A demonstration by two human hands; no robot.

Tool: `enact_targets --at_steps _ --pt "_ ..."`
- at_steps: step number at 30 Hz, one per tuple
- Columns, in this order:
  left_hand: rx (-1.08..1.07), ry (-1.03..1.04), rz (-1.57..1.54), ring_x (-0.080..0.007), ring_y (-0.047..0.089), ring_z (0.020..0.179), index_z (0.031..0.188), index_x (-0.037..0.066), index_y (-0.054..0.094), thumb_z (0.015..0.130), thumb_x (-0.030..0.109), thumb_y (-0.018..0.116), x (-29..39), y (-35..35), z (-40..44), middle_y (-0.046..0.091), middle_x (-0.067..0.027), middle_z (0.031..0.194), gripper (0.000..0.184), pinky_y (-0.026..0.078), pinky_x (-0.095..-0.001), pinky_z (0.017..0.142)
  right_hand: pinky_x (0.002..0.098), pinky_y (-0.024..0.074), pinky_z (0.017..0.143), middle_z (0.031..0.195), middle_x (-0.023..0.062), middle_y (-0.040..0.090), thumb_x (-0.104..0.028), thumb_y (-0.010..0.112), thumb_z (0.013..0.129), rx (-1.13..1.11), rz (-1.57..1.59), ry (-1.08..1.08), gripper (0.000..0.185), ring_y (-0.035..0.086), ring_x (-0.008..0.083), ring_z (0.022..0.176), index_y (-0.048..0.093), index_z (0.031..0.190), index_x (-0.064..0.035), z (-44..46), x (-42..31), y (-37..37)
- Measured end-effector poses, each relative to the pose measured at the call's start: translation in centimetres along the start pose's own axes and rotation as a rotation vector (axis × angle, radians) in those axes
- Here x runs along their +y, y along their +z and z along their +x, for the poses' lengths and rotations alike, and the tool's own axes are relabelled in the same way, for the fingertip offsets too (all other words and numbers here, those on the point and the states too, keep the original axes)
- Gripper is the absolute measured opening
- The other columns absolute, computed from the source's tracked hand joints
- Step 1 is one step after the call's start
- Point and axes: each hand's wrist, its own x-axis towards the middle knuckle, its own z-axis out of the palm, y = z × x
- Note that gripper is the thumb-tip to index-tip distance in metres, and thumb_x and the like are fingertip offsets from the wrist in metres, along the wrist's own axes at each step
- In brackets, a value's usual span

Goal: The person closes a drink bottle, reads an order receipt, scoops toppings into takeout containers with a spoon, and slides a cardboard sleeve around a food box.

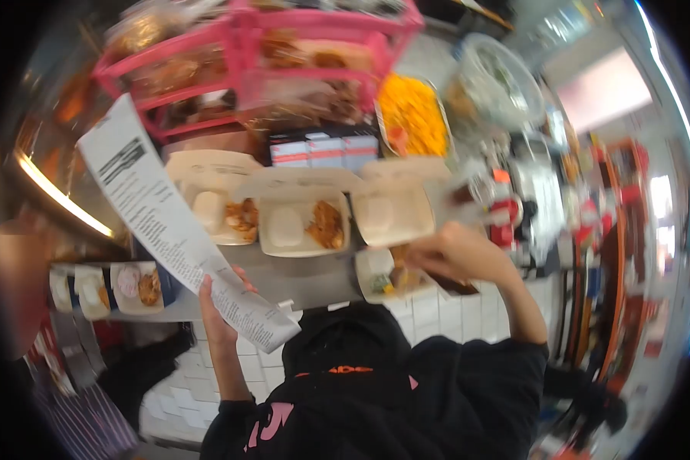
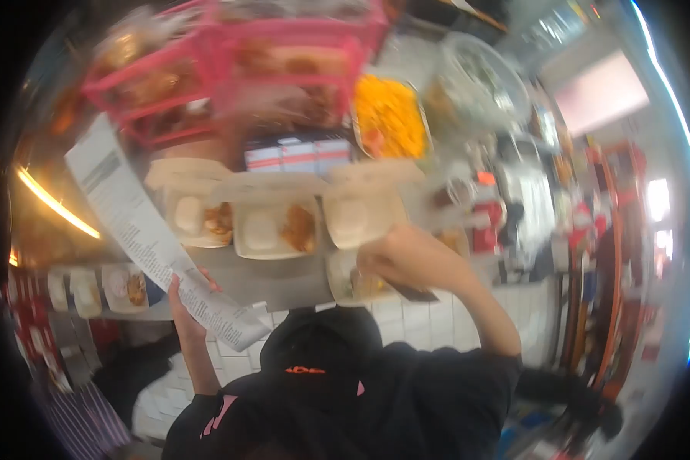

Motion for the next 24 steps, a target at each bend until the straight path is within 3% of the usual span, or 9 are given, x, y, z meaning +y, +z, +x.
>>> enact_targets --at_steps 5,10,12,14,16,18,20,22,24 --pt "-0.048 0.01 0.007 -0.0206 0.054 0.072 0.104 -0.002 0.046 0.09 0.043 0.033 -0.1 4.5 -2.6 0.053 -0.0111 0.091 0.048 0.045 -0.0369 0.071 0.0357 0.0421 0.052 0.059 0.0131 0.057 -0.021 0.062 0.079 0.304 -0.11 0.084 0.017 0.055 0.0293 0.056 0.063 0.087 -0.0065 -8.2 5.1 3.0" --pt "-0.035 0.065 0.037 -0.0199 0.052 0.069 0.111 0.002 0.044 0.09 0.041 0.034 0.4 7.0 -3.2 0.053 -0.0101 0.089 0.046 0.044 -0.038 0.07 0.0348 0.0442 0.055 0.067 0.0141 0.06 -0.019 0.06 0.08 0.516 -0.119 0.401 0.018 0.059 0.0273 0.061 0.06 0.092 -0.0051 -12.6 10.7 3.1" --pt "0.047 0.091 -0.001 -0.0195 0.051 0.068 0.117 0.003 0.042 0.089 0.041 0.034 -0.6 8.7 -3.6 0.052 -0.0095 0.089 0.047 0.043 -0.0382 0.07 0.0395 0.045 0.068 0.078 0.0118 0.061 -0.02 0.059 0.08 0.466 -0.323 0.499 0.02 0.058 0.0291 0.075 0.06 0.091 -0.0044 -12.8 11.0 3.0" --pt "0.154 0.166 -0.057 -0.0187 0.05 0.067 0.128 0.009 0.035 0.089 0.04 0.035 -1.1 9.7 -3.1 0.051 -0.0074 0.087 0.05 0.043 -0.0375 0.069 0.0363 0.0463 0.072 0.088 0.0123 0.062 -0.019 0.06 0.08 0.608 -0.061 0.43 0.022 0.059 0.0279 0.081 0.061 0.097 -0.0049 -11.2 10.9 3.5" --pt "0.277 0.195 -0.074 -0.0177 0.049 0.068 0.134 0.013 0.03 0.088 0.04 0.036 -1.8 10.4 -2.8 0.05 -0.006 0.085 0.053 0.043 -0.0369 0.069 0.0335 0.046 0.077 0.098 0.013 0.062 -0.02 0.059 0.082 0.453 0.489 0.277 0.025 0.059 0.0259 0.09 0.06 0.103 -0.0048 -7.9 6.5 4.1" --pt "0.374 0.108 -0.167 -0.0167 0.047 0.067 0.132 0.013 0.032 0.087 0.04 0.036 -3.6 10.2 -3.1 0.048 -0.0053 0.082 0.053 0.043 -0.0367 0.069 0.0335 0.046 0.077 0.096 0.0141 0.063 -0.021 0.059 0.083 0.234 0.585 -0.043 0.029 0.06 0.0258 0.09 0.059 0.107 -0.0042 -4.4 3.4 7.1" --pt "0.293 0.139 -0.241 -0.0182 0.05 0.071 0.132 0.011 0.032 0.087 0.037 0.04 -5.1 8.4 -3.6 0.05 -0.0063 0.087 0.052 0.043 -0.0378 0.071 0.0335 0.0475 0.072 0.088 0.0143 0.064 -0.02 0.061 0.082 0.299 0.635 -0.277 0.03 0.062 0.0268 0.081 0.057 0.106 -0.0019 -1.1 0.8 13.1" --pt "0.209 0.176 -0.315 -0.0196 0.052 0.075 0.132 0.01 0.032 0.087 0.034 0.043 -7.3 5.4 -2.9 0.052 -0.0073 0.092 0.052 0.044 -0.0389 0.073 0.0361 0.0466 0.074 0.088 0.0189 0.062 -0.023 0.061 0.082 -0.139 0.74 -0.129 0.034 0.061 0.0323 0.082 0.054 0.108 -0.0013 1.1 -0.3 16.6" --pt "0.624 0.242 0.028 -0.0276 0.056 0.086 0.131 0.004 0.031 0.086 0.024 0.052 -9.2 -1.0 -2.7 0.053 -0.0112 0.108 0.054 0.044 -0.0403 0.08 0.0365 0.0463 0.075 0.089 0.0204 0.062 -0.023 0.06 0.083 -0.17 0.74 -0.113 0.033 0.06 0.0332 0.083 0.054 0.107 -0.001 3.0 0.4 22.7"
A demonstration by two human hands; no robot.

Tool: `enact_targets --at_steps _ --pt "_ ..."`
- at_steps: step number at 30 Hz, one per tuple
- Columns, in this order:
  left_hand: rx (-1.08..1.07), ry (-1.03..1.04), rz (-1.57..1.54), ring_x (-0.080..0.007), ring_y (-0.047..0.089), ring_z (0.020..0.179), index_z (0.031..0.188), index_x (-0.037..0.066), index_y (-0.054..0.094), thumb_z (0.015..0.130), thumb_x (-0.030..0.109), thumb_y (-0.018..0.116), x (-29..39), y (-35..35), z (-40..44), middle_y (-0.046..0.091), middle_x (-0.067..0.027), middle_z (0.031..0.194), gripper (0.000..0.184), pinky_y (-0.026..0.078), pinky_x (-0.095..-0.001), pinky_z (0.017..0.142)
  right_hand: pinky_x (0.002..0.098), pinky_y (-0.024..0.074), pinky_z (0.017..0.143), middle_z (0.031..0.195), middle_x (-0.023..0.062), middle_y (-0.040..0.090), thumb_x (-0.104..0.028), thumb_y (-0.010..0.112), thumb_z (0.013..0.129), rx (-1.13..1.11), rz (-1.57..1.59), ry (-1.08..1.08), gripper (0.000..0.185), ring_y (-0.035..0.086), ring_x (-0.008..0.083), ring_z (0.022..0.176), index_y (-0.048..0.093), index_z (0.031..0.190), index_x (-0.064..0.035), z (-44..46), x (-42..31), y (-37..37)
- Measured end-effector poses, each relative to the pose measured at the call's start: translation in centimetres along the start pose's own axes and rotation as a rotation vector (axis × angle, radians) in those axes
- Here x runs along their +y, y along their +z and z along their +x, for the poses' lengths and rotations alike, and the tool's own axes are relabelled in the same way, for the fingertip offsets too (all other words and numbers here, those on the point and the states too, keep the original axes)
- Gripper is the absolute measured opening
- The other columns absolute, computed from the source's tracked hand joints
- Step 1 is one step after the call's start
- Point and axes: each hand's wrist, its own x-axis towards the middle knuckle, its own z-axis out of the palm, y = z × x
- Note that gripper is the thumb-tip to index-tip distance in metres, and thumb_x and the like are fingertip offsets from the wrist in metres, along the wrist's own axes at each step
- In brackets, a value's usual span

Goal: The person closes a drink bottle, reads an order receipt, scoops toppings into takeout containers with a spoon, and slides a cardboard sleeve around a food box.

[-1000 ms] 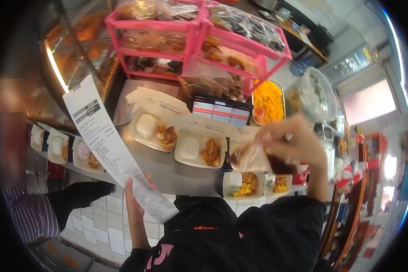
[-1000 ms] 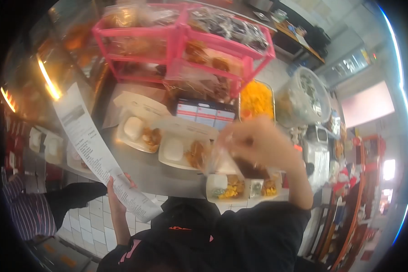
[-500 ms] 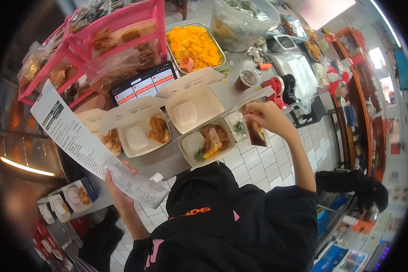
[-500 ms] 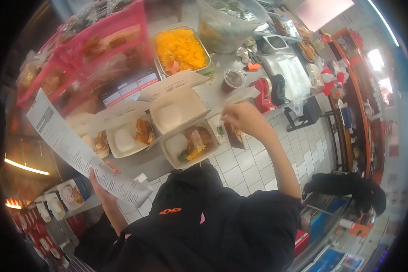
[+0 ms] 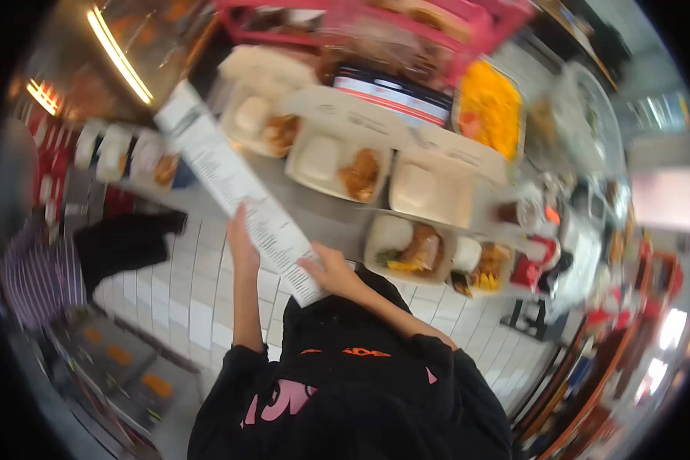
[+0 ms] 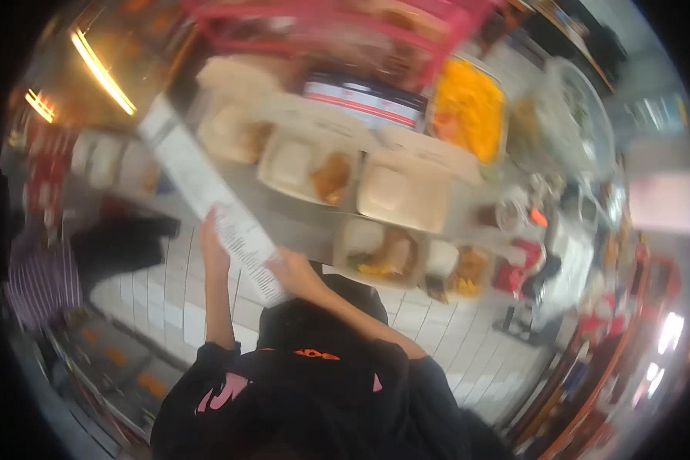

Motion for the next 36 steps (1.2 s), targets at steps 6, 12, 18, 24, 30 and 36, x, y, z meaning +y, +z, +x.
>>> enact_targets --at_steps 6,12,18,24,30,36 --pt "0.155 0.7 0.982 -0.0355 0.027 0.125 0.129 -0.001 0.034 0.08 0.021 0.062 -1.5 -5.5 3.7 0.031 -0.0202 0.134 0.061 0.024 -0.0446 0.102 0.037 0.0462 0.073 0.091 0.0236 0.061 -0.022 0.058 0.084 -0.004 -0.11 0.072 0.032 0.06 0.0348 0.081 0.055 0.104 0.0015 1.8 9.2 3.5" --pt "0.044 0.685 1.451 -0.0362 0.011 0.133 0.131 0.014 0.038 0.068 0.053 0.063 -2.7 -9.2 6.8 0.031 -0.0025 0.138 0.078 0.01 -0.0615 0.102 0.0414 0.0472 0.07 0.087 0.0226 0.061 -0.021 0.058 0.083 -0.09 -0.569 0.196 0.032 0.06 0.0371 0.08 0.05 0.104 0.0019 2.9 5.5 2.5" --pt "-0.054 0.597 1.526 -0.0355 0.007 0.134 0.134 0.012 0.034 0.054 0.059 0.068 -0.5 -8.9 6.1 0.03 -0.0035 0.139 0.098 0.002 -0.0655 0.1 0.0422 0.0462 0.057 0.093 0.0149 0.048 -0.011 0.061 0.076 0.142 -1.059 -0.267 0.024 0.056 0.0341 0.075 0.047 0.094 -0.0046 11.1 -0.1 3.5" --pt "-0.129 0.597 1.453 -0.0351 0.006 0.135 0.134 0.003 0.029 0.043 0.061 0.071 -0.3 -9.0 6.2 0.029 -0.0038 0.14 0.116 0.0 -0.0673 0.098 0.04 0.0477 0.058 0.072 0.0124 0.059 -0.02 0.057 0.077 -0.213 -1.065 -0.437 0.015 0.06 0.0301 0.069 0.059 0.081 -0.0062 27.1 0.6 7.1" --pt "-0.105 0.623 1.53 -0.0352 0.007 0.135 0.135 0.003 0.027 0.041 0.058 0.073 0.0 -9.0 6.1 0.028 -0.0031 0.14 0.118 0.001 -0.0698 0.096 0.0378 0.0486 0.049 0.06 0.0125 0.06 -0.02 0.058 0.07 -0.105 -1.239 -0.61 0.018 0.062 0.0279 0.054 0.064 0.062 -0.0055 26.0 1.1 9.0" --pt "-0.115 0.569 1.627 -0.0347 0.006 0.135 0.136 0.005 0.027 0.039 0.053 0.076 0.6 -8.3 6.1 0.027 -0.0031 0.14 0.119 0.001 -0.0716 0.095 0.0373 0.0476 0.047 0.058 0.0121 0.059 -0.021 0.06 0.068 -0.256 -1.225 -0.413 0.016 0.061 0.0265 0.052 0.064 0.06 -0.008 16.6 2.1 6.9"
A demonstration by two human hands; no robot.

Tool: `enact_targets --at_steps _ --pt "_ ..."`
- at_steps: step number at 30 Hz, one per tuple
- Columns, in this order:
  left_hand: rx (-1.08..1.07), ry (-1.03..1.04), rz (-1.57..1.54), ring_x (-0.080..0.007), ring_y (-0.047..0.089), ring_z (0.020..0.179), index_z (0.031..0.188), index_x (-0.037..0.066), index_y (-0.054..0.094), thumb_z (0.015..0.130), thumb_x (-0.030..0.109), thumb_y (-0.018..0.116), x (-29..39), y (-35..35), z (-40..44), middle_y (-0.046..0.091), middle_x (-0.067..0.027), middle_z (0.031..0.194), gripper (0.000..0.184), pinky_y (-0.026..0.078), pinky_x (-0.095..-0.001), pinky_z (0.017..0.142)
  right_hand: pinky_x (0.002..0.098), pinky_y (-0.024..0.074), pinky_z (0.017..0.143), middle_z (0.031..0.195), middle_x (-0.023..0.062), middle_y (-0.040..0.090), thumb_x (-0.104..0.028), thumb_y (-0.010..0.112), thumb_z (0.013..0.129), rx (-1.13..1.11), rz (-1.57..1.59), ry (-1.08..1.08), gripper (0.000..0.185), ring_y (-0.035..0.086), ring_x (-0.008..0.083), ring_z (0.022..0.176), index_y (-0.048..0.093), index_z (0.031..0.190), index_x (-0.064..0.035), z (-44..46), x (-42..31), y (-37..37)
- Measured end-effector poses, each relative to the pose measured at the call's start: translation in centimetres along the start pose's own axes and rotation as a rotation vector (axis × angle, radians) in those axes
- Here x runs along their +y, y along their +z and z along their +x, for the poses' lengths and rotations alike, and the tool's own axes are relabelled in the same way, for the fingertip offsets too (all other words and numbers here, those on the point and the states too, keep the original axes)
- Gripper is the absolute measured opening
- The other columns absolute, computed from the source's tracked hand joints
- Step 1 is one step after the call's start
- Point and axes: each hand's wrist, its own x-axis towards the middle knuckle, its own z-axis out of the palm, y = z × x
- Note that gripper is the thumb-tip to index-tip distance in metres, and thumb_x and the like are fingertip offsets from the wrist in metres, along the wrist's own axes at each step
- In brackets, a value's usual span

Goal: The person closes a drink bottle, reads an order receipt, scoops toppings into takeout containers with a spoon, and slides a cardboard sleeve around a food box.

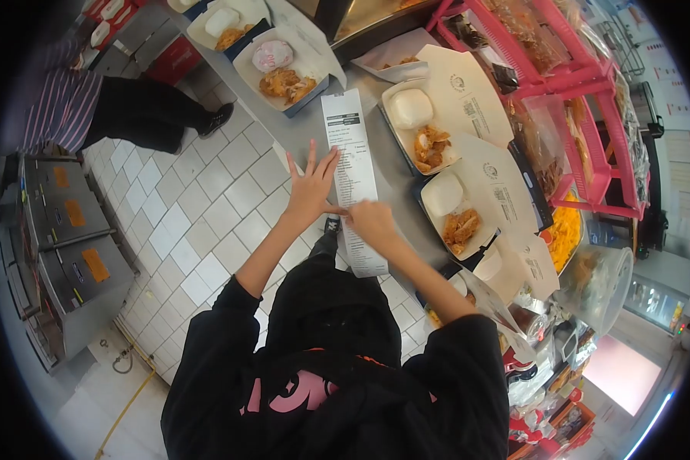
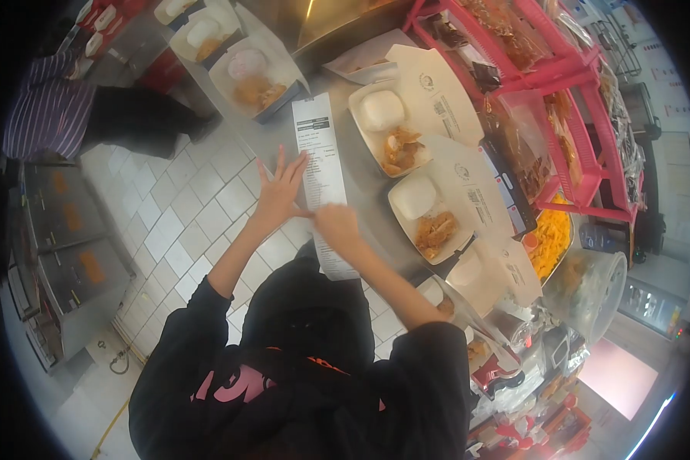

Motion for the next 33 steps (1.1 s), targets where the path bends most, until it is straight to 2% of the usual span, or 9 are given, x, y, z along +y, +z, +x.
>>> enact_targets --at_steps 2,9,12,14,22,24,26,29,33 --pt "-0.055 0.034 -0.022 -0.0335 0.006 0.135 0.136 0.005 0.026 0.039 0.052 0.077 -0.2 -0.1 0.7 0.025 -0.0038 0.141 0.119 0.002 -0.0695 0.097 0.0379 0.0463 0.049 0.057 0.0127 0.058 -0.021 0.06 0.069 -0.093 0.025 0.06 0.016 0.06 0.028 0.053 0.063 0.061 -0.0079 -2.9 -0.2 0.4" --pt "-0.128 0.236 0.114 -0.0325 0.01 0.135 0.137 0.002 0.019 0.041 0.054 0.076 -4.7 -0.6 9.2 0.022 -0.0067 0.143 0.123 0.011 -0.0547 0.106 0.0437 0.0434 0.055 0.061 0.018 0.056 -0.022 0.056 0.079 0.011 0.572 0.385 0.022 0.055 0.037 0.06 0.059 0.07 -0.0029 -13.1 -0.3 -5.4" --pt "-0.235 0.218 0.205 -0.0344 0.014 0.133 0.136 -0.001 0.019 0.046 0.052 0.077 -5.1 -1.2 13.6 0.021 -0.0141 0.142 0.12 0.017 -0.0507 0.106 0.043 0.0416 0.054 0.06 0.0181 0.054 -0.023 0.055 0.082 0.072 0.634 0.525 0.024 0.054 0.0367 0.058 0.056 0.07 -0.0017 -17.2 -0.9 -6.9" --pt "-0.223 0.264 0.039 -0.0362 0.023 0.13 0.133 -0.003 0.022 0.053 0.047 0.078 -5.1 0.2 15.9 0.025 -0.0224 0.138 0.11 0.022 -0.0507 0.104 0.0421 0.0396 0.053 0.058 0.0181 0.052 -0.023 0.055 0.083 0.088 0.72 0.694 0.026 0.053 0.0363 0.056 0.053 0.069 -0.0006 -19.4 -1.7 -7.2" --pt "-0.151 0.187 0.2 -0.0378 0.029 0.126 0.128 -0.003 0.03 0.058 0.038 0.078 -4.1 2.0 21.2 0.035 -0.0234 0.13 0.094 0.024 -0.0519 0.103 0.0354 0.0385 0.051 0.059 0.0181 0.052 -0.021 0.055 0.086 0.159 0.911 0.863 0.026 0.05 0.0312 0.052 0.053 0.072 0.001 -23.5 -4.0 -6.6" --pt "-0.346 0.095 0.449 -0.0407 0.025 0.127 0.128 -0.001 0.032 0.057 0.036 0.078 -2.2 0.7 19.8 0.035 -0.0231 0.131 0.092 0.025 -0.0523 0.102 0.0346 0.0389 0.051 0.059 0.017 0.053 -0.02 0.055 0.086 0.184 0.925 0.872 0.025 0.05 0.0294 0.051 0.054 0.072 0.001 -24.0 -4.2 -7.3" --pt "-0.401 0.1 0.455 -0.0427 0.022 0.128 0.127 0.0 0.034 0.062 0.033 0.076 -1.2 0.4 18.1 0.035 -0.0228 0.131 0.084 0.026 -0.0525 0.101 0.0338 0.0393 0.051 0.058 0.0159 0.053 -0.019 0.055 0.086 0.208 0.942 0.882 0.024 0.051 0.0276 0.051 0.054 0.073 0.0011 -24.8 -4.1 -7.2" --pt "-0.192 0.044 0.132 -0.0408 0.025 0.127 0.124 -0.002 0.035 0.073 0.021 0.066 -2.0 1.9 16.6 0.03 -0.0226 0.133 0.064 0.031 -0.0519 0.099 0.0316 0.0401 0.052 0.058 0.012 0.055 -0.019 0.055 0.086 0.241 0.936 0.954 0.025 0.053 0.0219 0.051 0.054 0.072 0.0014 -26.0 -3.5 -7.5" --pt "-0.167 -0.023 0.21 -0.0389 0.027 0.126 0.126 -0.001 0.033 0.075 0.019 0.062 -2.0 1.5 15.6 0.028 -0.0223 0.133 0.063 0.032 -0.0513 0.098 0.0285 0.0401 0.053 0.059 0.01 0.056 -0.017 0.053 0.087 0.284 1.005 1.027 0.024 0.052 0.0172 0.053 0.054 0.072 0.0016 -26.9 -2.7 -7.2"
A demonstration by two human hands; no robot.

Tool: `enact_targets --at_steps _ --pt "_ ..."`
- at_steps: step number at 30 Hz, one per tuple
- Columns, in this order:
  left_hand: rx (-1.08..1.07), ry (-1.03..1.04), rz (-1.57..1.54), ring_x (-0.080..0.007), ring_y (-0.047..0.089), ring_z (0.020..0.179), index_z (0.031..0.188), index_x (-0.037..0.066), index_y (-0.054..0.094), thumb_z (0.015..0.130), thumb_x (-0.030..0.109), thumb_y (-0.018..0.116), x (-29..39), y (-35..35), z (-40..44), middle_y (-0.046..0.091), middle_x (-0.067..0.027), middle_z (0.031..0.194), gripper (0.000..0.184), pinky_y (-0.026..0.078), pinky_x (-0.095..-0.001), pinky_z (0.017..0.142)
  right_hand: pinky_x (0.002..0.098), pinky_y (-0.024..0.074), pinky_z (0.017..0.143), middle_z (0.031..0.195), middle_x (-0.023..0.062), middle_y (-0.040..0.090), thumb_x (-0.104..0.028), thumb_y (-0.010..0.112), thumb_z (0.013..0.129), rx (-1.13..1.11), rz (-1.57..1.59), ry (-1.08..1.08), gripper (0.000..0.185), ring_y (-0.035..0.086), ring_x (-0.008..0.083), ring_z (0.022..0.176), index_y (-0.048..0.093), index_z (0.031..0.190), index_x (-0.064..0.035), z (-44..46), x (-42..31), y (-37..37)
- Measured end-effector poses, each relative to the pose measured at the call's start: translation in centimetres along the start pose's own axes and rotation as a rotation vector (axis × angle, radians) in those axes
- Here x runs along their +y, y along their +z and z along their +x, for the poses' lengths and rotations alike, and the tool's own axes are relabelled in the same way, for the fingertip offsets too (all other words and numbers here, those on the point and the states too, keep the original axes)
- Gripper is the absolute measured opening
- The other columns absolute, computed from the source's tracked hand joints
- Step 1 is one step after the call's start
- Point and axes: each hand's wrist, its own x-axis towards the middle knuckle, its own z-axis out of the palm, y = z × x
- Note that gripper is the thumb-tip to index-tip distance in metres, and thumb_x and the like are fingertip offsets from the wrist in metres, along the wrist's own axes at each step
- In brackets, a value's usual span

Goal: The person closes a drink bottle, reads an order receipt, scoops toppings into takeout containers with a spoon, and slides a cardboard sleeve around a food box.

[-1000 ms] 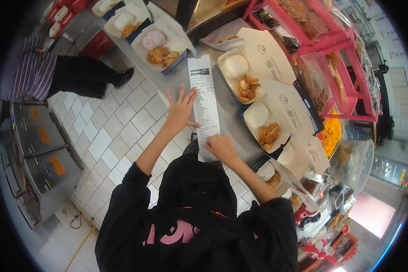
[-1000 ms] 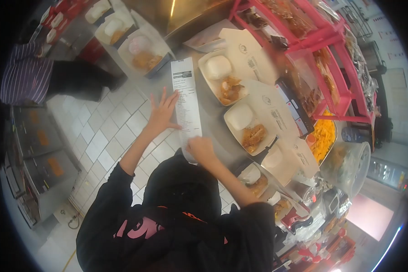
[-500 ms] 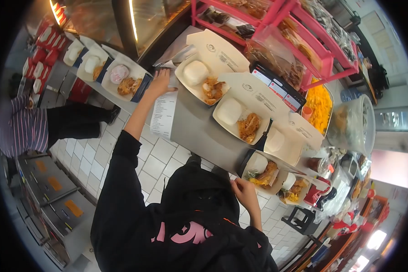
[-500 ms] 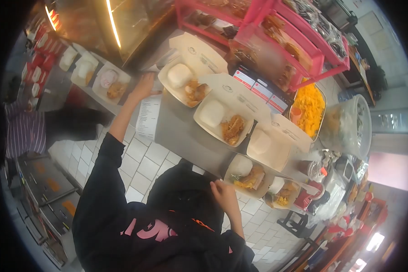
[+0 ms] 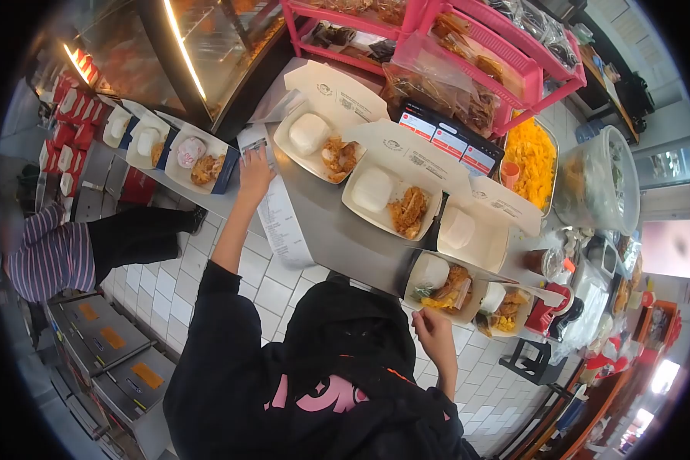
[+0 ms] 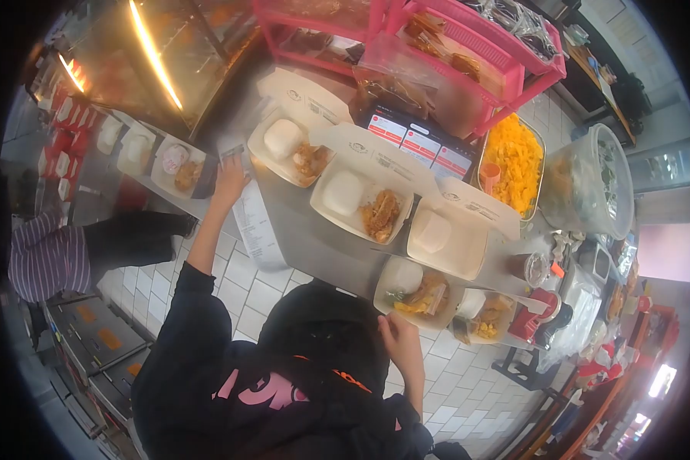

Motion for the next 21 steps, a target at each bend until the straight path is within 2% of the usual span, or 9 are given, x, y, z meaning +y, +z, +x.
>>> enact_targets --at_steps 3,5,8,11,15,17,18,19,21 --pt "-0.008 0.002 -0.076 -0.0371 0.028 0.126 0.129 0.002 0.031 0.076 0.017 0.06 -0.2 -0.4 -0.3 0.031 -0.0223 0.13 0.062 0.031 -0.0506 0.099 0.0274 0.0401 0.053 0.06 0.0093 0.056 -0.017 0.053 0.087 0.014 0.054 -0.008 0.024 0.052 0.0162 0.054 0.054 0.073 0.0017 0.3 0.0 0.2" --pt "0.194 0.138 -0.105 -0.0357 0.029 0.126 0.131 0.004 0.03 0.077 0.012 0.056 -1.0 0.6 0.5 0.032 -0.0203 0.13 0.06 0.03 -0.0488 0.101 0.0273 0.0401 0.053 0.06 0.0089 0.056 -0.017 0.053 0.087 0.002 0.052 -0.01 0.023 0.052 0.0159 0.054 0.055 0.074 0.0015 0.6 -0.6 0.5" --pt "0.292 0.276 -0.168 -0.0353 0.03 0.125 0.13 0.004 0.031 0.079 0.007 0.052 -1.7 0.9 3.3 0.035 -0.0178 0.129 0.055 0.028 -0.047 0.102 0.027 0.0402 0.054 0.06 0.0083 0.056 -0.016 0.053 0.087 -0.021 0.066 -0.014 0.021 0.052 0.015 0.054 0.056 0.075 0.0011 0.7 -1.0 1.3" --pt "0.269 0.388 -0.276 -0.0352 0.03 0.124 0.129 0.004 0.032 0.078 0.003 0.05 -1.0 0.3 5.1 0.036 -0.0163 0.129 0.054 0.027 -0.0453 0.104 0.0267 0.0403 0.053 0.06 0.0078 0.056 -0.016 0.053 0.087 -0.03 0.088 -0.016 0.02 0.052 0.014 0.054 0.056 0.076 0.0007 0.6 -1.1 2.0" --pt "0.16 0.379 -0.352 -0.0352 0.032 0.123 0.128 0.005 0.034 0.078 0.001 0.046 -0.8 -0.5 7.2 0.039 -0.0153 0.127 0.051 0.025 -0.0433 0.104 0.0264 0.0401 0.052 0.058 0.007 0.055 -0.016 0.052 0.088 -0.027 0.112 0.04 0.02 0.051 0.0138 0.051 0.057 0.077 0.0004 0.2 -1.4 2.1" --pt "0.201 0.313 -0.205 -0.0344 0.037 0.119 0.126 0.008 0.037 0.079 0.0 0.041 -2.9 1.5 10.9 0.042 -0.013 0.125 0.048 0.03 -0.0414 0.102 0.0264 0.04 0.051 0.057 0.0069 0.054 -0.016 0.052 0.088 -0.007 0.13 0.057 0.02 0.051 0.0139 0.05 0.057 0.078 0.0004 0.1 -1.4 2.2" --pt "0.261 0.329 -0.136 -0.0326 0.042 0.114 0.122 0.009 0.043 0.082 0.002 0.039 -3.1 1.2 11.8 0.043 -0.0123 0.123 0.041 0.037 -0.0395 0.096 0.0265 0.0398 0.05 0.056 0.0067 0.054 -0.016 0.052 0.088 0.004 0.146 0.071 0.02 0.05 0.014 0.049 0.057 0.078 0.0004 0.0 -1.3 2.3" --pt "0.256 0.338 -0.136 -0.0326 0.042 0.114 0.122 0.009 0.043 0.082 0.002 0.039 -2.9 1.5 12.0 0.043 -0.0123 0.123 0.041 0.037 -0.0395 0.096 0.0265 0.0398 0.05 0.056 0.0067 0.054 -0.016 0.052 0.088 0.01 0.15 0.077 0.02 0.05 0.014 0.049 0.057 0.078 0.0004 -0.1 -1.2 2.3" --pt "0.37 0.14 -0.191 -0.0305 0.045 0.111 0.116 0.009 0.049 0.082 0.007 0.043 0.5 -2.1 9.3 0.044 -0.013 0.121 0.035 0.041 -0.0377 0.089 0.0266 0.0401 0.051 0.057 0.0072 0.055 -0.016 0.051 0.088 0.039 0.141 0.031 0.019 0.05 0.014 0.049 0.057 0.079 0.0005 -0.2 -0.9 2.5"
